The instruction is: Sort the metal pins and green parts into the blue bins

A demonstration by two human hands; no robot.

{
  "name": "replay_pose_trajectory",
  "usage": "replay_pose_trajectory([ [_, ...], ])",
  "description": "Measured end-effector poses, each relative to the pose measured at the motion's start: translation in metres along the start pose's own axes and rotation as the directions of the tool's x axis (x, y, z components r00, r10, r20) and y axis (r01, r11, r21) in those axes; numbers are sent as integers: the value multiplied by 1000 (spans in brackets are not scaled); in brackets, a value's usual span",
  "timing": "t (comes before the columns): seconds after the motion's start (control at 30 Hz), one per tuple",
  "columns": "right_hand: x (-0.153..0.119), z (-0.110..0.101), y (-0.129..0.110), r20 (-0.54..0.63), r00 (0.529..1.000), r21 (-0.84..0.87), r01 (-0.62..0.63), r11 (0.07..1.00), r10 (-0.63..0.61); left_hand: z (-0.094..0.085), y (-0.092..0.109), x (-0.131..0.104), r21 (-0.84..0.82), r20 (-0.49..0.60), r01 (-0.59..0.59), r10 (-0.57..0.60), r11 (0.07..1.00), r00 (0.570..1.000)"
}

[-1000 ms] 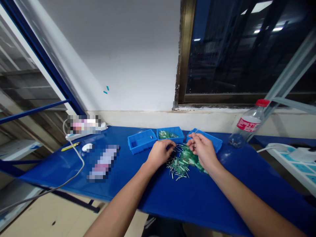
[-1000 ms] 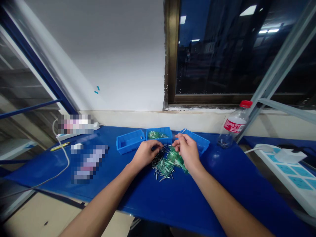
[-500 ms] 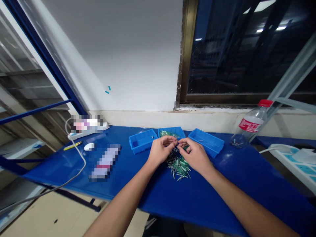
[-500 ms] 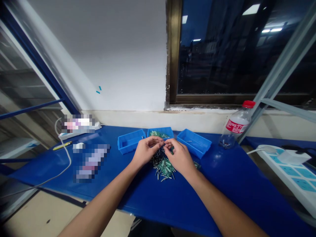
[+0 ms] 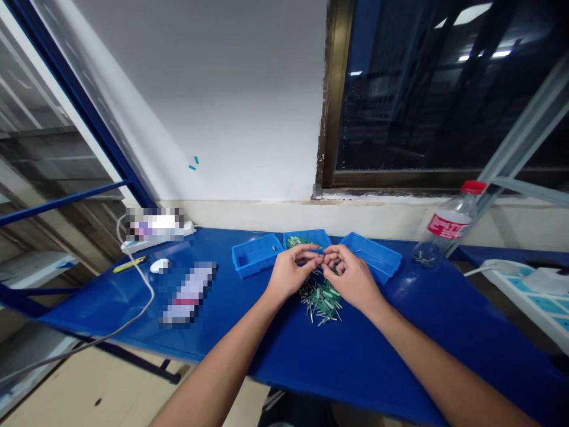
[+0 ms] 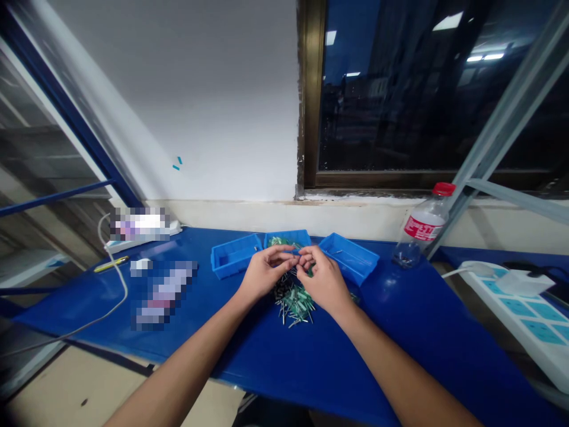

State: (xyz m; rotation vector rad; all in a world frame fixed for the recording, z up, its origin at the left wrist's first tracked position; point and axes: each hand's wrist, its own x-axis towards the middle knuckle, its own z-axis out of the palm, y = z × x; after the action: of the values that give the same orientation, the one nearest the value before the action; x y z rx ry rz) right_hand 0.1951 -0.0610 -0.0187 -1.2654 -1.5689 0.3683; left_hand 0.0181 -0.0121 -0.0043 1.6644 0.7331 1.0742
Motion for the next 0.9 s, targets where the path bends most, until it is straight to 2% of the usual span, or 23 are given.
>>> replay_pose_trajectory([
  [0.17,1,-3,3,-26,997,89,-76,993,78,-2,1,-2,199,-14,-44,48,979,999],
  [0.3,1,-2,4,36,994,144,-108,984,104,-2,6,-4,361,35,-86,78,929,996],
  [0.4,1,0,6,50,992,156,-126,980,120,-1,8,-5,397,49,-95,82,913,995],
  [0.53,2,0,8,11,990,213,-142,967,143,-1,7,-4,244,58,-96,84,965,995],
  [0.67,3,-3,6,21,992,240,-123,963,121,-2,2,0,25,-8,-58,58,998,998],
  [0.8,1,-5,-3,111,990,133,-106,986,91,-3,-1,2,-133,-63,-30,22,991,998],
  [0.9,-2,-5,-9,158,987,43,-24,999,17,-3,-2,2,-178,-49,-33,25,984,999],
])
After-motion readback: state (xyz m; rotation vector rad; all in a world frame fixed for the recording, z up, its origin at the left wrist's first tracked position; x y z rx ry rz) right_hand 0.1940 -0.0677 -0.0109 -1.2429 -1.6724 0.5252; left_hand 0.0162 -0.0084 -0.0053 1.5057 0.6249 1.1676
